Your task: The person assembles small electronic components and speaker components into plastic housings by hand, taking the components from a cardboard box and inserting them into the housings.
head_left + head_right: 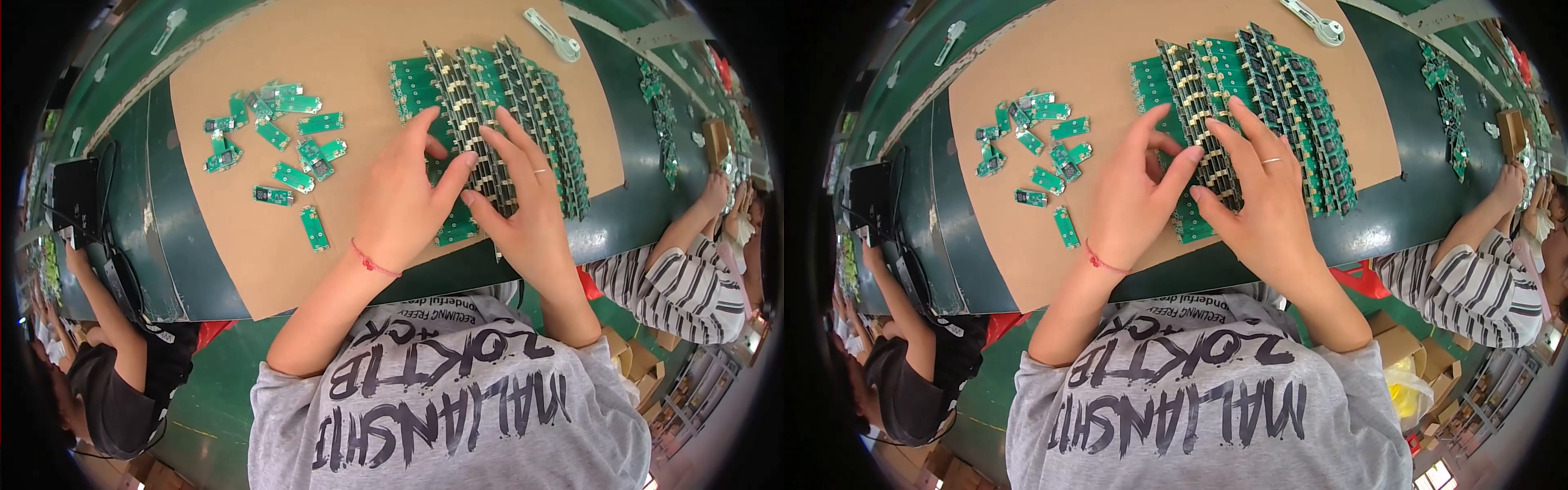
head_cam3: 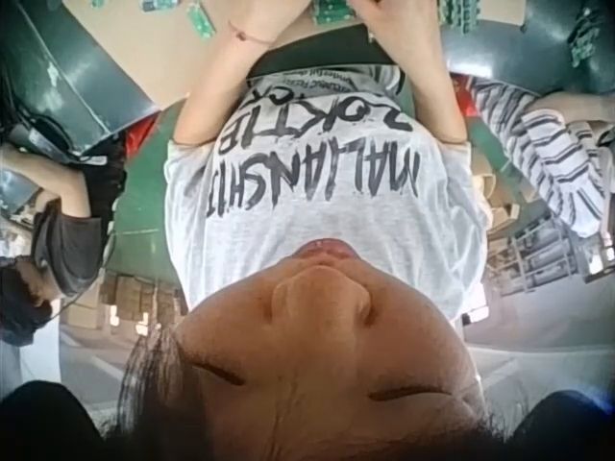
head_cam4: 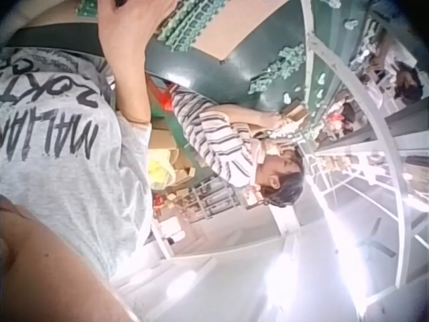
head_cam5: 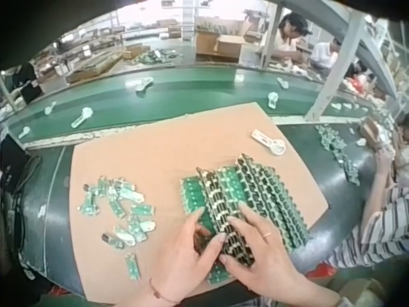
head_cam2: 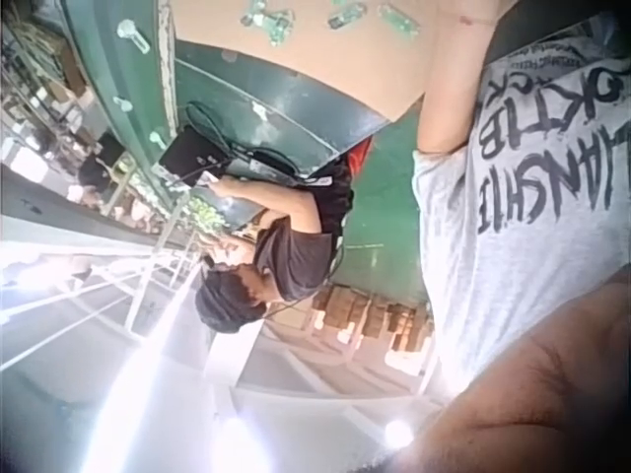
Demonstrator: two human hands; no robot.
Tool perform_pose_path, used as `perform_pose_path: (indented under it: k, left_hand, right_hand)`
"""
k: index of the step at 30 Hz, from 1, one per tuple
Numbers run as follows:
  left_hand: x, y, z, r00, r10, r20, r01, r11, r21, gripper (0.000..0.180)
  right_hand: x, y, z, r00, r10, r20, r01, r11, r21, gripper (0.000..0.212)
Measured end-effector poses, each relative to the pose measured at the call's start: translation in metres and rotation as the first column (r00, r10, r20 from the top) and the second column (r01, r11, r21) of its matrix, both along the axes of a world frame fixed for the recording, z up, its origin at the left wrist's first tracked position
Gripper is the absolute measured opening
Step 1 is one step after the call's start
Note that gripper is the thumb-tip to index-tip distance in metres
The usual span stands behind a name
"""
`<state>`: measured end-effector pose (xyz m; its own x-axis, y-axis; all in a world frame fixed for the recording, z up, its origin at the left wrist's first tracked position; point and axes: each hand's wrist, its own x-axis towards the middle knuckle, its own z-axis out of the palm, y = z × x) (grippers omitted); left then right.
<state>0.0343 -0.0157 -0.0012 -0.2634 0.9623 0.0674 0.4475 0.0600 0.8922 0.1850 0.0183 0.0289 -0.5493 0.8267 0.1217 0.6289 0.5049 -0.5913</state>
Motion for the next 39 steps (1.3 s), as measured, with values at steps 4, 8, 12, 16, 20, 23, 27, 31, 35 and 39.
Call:
perform_pose_path:
  k: [4,8,12,16,20,23,27,31,35,39]
  left_hand:
    - [-0.001,0.005,-0.001,0.994,-0.003,0.113,0.016,0.994,-0.108,0.051]
    - [-0.003,0.005,-0.002,0.988,-0.002,0.153,0.024,0.99,-0.142,0.054]
    - [-0.001,0.005,0.002,0.989,0.009,0.149,0.014,0.988,-0.151,0.054]
    - [-0.001,0.003,-0.001,0.999,-0.011,-0.033,0.007,0.994,-0.112,0.053]
    - [-0.001,0.003,0.004,0.952,0.101,-0.291,-0.087,0.994,0.062,0.049]
    - [-0.009,0.005,-0.002,0.876,0.06,-0.479,0.093,0.953,0.288,0.041]
    - [-0.008,0.007,-0.007,0.842,-0.058,-0.536,0.264,0.912,0.315,0.029]
    - [-0.008,0.008,-0.006,0.846,-0.102,-0.523,0.294,0.908,0.298,0.023]
    - [-0.007,0.012,-0.004,0.842,-0.114,-0.528,0.31,0.903,0.298,0.02]
    - [-0.011,0.014,-0.006,0.824,-0.188,-0.534,0.378,0.885,0.271,0.021]
  right_hand:
    - [0.005,0.002,-0.003,0.998,0.014,-0.056,-0.015,1.0,-0.024,0.059]
    - [0.005,-0.001,0.0,1.0,-0.003,0.025,0.004,0.999,-0.032,0.058]
    - [0.002,-0.002,0.001,0.999,-0.014,0.029,0.015,1.0,-0.024,0.059]
    - [0.002,-0.001,0.0,0.999,-0.028,0.035,0.029,0.999,-0.017,0.06]
    - [0.004,0.0,-0.001,0.999,-0.03,0.039,0.03,0.999,-0.021,0.061]
    - [0.006,0.0,0.001,0.999,-0.031,0.036,0.033,0.999,-0.039,0.061]
    - [0.008,0.003,0.0,1.0,-0.019,0.018,0.021,0.998,-0.066,0.06]
    - [0.009,0.004,0.0,1.0,-0.008,0.008,0.009,0.996,-0.084,0.057]
    - [0.01,0.004,0.004,1.0,-0.013,-0.005,0.013,0.999,-0.043,0.057]
    - [0.01,0.007,0.0,0.998,-0.022,-0.062,0.02,0.999,-0.034,0.057]
